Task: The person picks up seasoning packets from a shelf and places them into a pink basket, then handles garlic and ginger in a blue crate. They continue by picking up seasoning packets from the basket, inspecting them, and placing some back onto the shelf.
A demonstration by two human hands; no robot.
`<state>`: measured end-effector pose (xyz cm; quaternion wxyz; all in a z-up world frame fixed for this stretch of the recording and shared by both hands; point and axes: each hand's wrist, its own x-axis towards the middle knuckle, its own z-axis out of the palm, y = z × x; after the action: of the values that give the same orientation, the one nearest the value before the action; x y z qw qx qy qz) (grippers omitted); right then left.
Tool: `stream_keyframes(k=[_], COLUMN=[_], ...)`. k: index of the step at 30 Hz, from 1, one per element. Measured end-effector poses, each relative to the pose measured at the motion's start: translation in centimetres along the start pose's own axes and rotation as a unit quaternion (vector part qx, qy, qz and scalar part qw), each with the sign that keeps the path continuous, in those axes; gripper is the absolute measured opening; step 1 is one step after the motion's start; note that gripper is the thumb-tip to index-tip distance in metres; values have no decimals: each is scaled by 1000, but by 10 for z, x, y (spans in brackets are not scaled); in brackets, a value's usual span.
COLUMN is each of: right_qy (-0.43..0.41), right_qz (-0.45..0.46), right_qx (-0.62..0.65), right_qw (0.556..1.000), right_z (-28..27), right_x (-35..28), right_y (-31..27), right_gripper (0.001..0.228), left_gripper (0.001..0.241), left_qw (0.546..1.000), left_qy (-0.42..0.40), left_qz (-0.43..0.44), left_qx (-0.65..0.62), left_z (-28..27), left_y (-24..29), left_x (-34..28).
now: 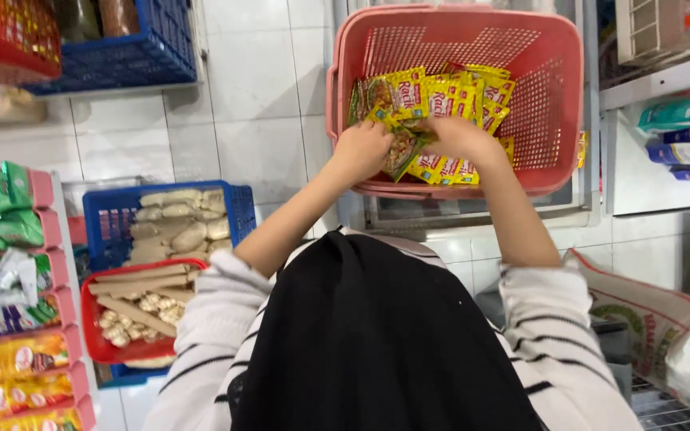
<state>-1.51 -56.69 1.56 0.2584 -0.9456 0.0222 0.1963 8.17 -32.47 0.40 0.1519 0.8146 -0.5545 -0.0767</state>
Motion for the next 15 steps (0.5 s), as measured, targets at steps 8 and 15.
stream_keyframes(k=[8, 15], right_qy=[-64, -133], right_qz=[77, 83], right_qx=[-47, -105], right_qw=[994, 982], right_z=[61, 78], right_x=[95, 113], right_y=[28, 51], right_gripper=[74, 41], left_gripper=[47, 28], left_qw=[957, 971], left_qy=[-250, -190], left_qz=[-141, -146], left_qx=[33, 3], left_z=[89, 81], left_y=[-27, -25], left_x=[42, 32])
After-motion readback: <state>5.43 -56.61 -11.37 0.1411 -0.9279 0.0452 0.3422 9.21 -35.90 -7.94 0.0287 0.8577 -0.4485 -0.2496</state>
